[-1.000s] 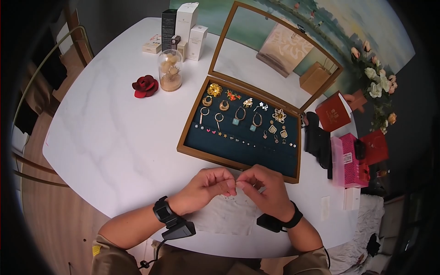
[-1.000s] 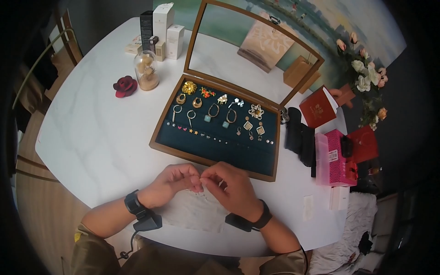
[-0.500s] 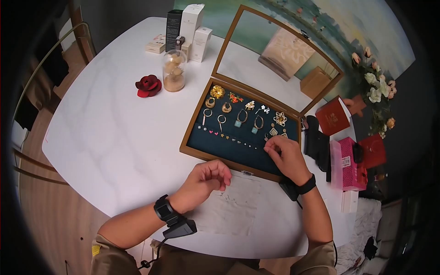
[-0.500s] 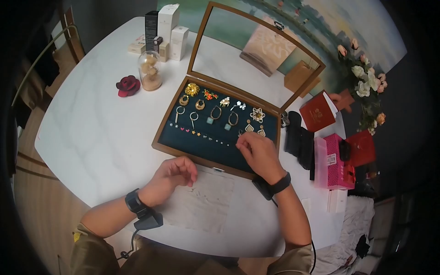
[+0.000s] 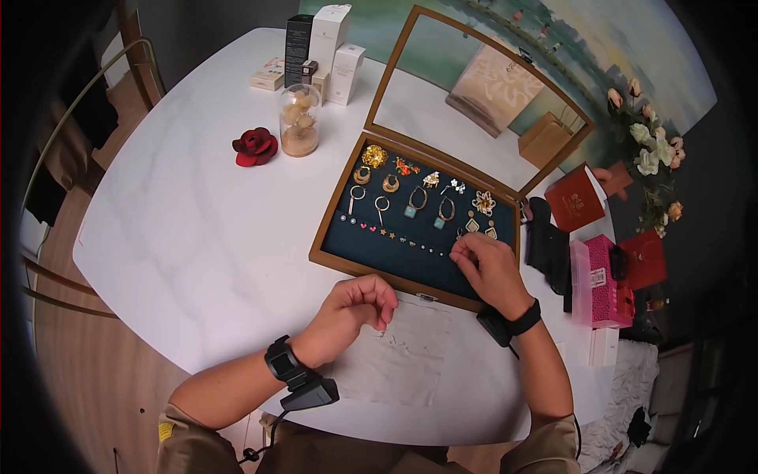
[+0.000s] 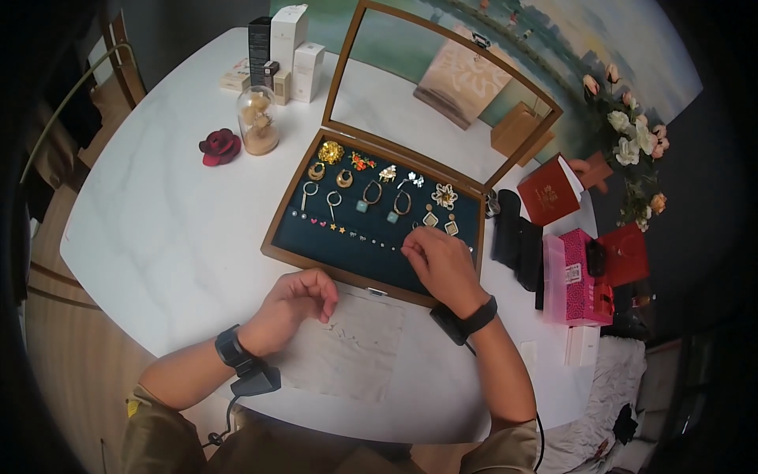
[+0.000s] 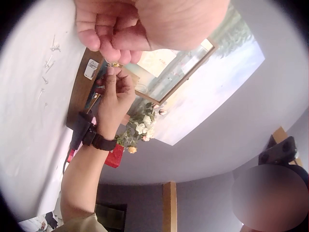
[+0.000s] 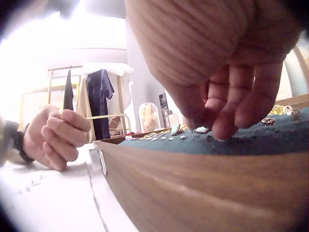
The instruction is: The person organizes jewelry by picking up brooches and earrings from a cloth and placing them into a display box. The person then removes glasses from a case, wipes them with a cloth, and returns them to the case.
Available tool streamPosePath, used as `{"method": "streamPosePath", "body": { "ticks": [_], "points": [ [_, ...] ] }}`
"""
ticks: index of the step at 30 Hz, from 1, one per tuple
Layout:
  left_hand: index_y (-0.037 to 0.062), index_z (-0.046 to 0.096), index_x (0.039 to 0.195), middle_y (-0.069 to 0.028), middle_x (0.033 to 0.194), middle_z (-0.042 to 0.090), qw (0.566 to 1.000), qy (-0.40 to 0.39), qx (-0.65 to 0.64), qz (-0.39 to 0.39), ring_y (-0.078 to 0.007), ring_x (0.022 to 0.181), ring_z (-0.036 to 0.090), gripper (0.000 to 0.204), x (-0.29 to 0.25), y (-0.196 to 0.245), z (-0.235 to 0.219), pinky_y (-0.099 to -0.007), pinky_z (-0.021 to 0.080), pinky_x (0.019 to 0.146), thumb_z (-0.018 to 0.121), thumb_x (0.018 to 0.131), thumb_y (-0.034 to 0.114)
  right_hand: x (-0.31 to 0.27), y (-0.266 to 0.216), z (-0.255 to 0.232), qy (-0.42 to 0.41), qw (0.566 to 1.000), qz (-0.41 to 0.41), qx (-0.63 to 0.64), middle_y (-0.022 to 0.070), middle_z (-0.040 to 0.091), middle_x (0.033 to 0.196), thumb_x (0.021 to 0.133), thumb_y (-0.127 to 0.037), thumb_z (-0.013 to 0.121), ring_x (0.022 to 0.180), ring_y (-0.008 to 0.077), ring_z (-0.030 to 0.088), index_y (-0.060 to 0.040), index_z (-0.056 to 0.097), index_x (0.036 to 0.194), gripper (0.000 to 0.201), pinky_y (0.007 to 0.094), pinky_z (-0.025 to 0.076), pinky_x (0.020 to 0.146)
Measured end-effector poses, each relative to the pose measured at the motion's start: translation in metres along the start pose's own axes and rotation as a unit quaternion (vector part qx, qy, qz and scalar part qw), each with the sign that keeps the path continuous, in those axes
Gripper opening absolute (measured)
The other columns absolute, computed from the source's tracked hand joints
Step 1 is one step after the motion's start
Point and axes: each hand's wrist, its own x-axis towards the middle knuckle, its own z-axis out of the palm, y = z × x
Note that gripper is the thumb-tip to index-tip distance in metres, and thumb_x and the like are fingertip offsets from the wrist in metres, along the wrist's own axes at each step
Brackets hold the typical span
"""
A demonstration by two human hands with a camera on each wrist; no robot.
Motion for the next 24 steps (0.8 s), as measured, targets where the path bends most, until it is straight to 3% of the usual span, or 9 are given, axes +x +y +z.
{"method": "streamPosePath", "body": {
  "ticks": [10, 12, 16, 24],
  "points": [
    [0.0035, 0.065, 0.097, -0.0043, 0.084, 0.063, 1.000, 0.009, -0.010, -0.010, -0.0129, 0.077, 0.057, 0.027, -0.001, 0.003, 0.002, -0.0265, 0.047, 0.075, 0.049, 0.079, -0.009, -0.003, -0.003, 0.002, -0.020, 0.999, 0.010, -0.024, 0.0118, 0.070, 0.087, 0.092, -0.011, 0.070, 0.082, 0.0350, 0.070, -0.0061, 0.068, 0.093, 0.005, 0.0425, 0.054, 0.070],
    [0.0032, 0.065, 0.098, -0.0045, 0.086, 0.064, 1.000, 0.005, -0.010, -0.016, -0.0126, 0.078, 0.057, 0.025, -0.001, 0.004, 0.001, -0.0262, 0.047, 0.075, 0.049, 0.081, -0.008, -0.005, -0.003, 0.001, 0.008, 0.999, -0.030, -0.041, 0.0110, 0.070, 0.089, 0.092, -0.011, 0.069, 0.083, 0.0349, 0.070, -0.0070, 0.069, 0.095, 0.005, 0.0423, 0.054, 0.070],
    [0.0029, 0.066, 0.099, -0.0049, 0.088, 0.065, 1.000, 0.006, -0.008, -0.012, -0.0125, 0.079, 0.057, 0.024, -0.001, 0.000, 0.000, -0.0262, 0.047, 0.074, 0.049, 0.083, -0.006, -0.010, -0.006, -0.003, 0.030, 0.999, -0.014, -0.034, 0.0101, 0.070, 0.091, 0.093, -0.011, 0.069, 0.083, 0.0343, 0.070, -0.0076, 0.070, 0.096, 0.005, 0.0429, 0.055, 0.071],
    [0.0021, 0.066, 0.098, -0.0058, 0.088, 0.066, 0.999, 0.036, 0.015, -0.019, -0.0120, 0.080, 0.059, 0.022, -0.001, 0.008, 0.003, -0.0252, 0.046, 0.076, 0.051, 0.082, -0.001, -0.020, -0.009, -0.002, 0.013, 0.998, -0.043, -0.047, 0.0111, 0.066, 0.089, 0.092, -0.006, 0.067, 0.080, 0.0341, 0.068, -0.0059, 0.073, 0.108, 0.016, 0.0397, 0.055, 0.069]
  ]
}}
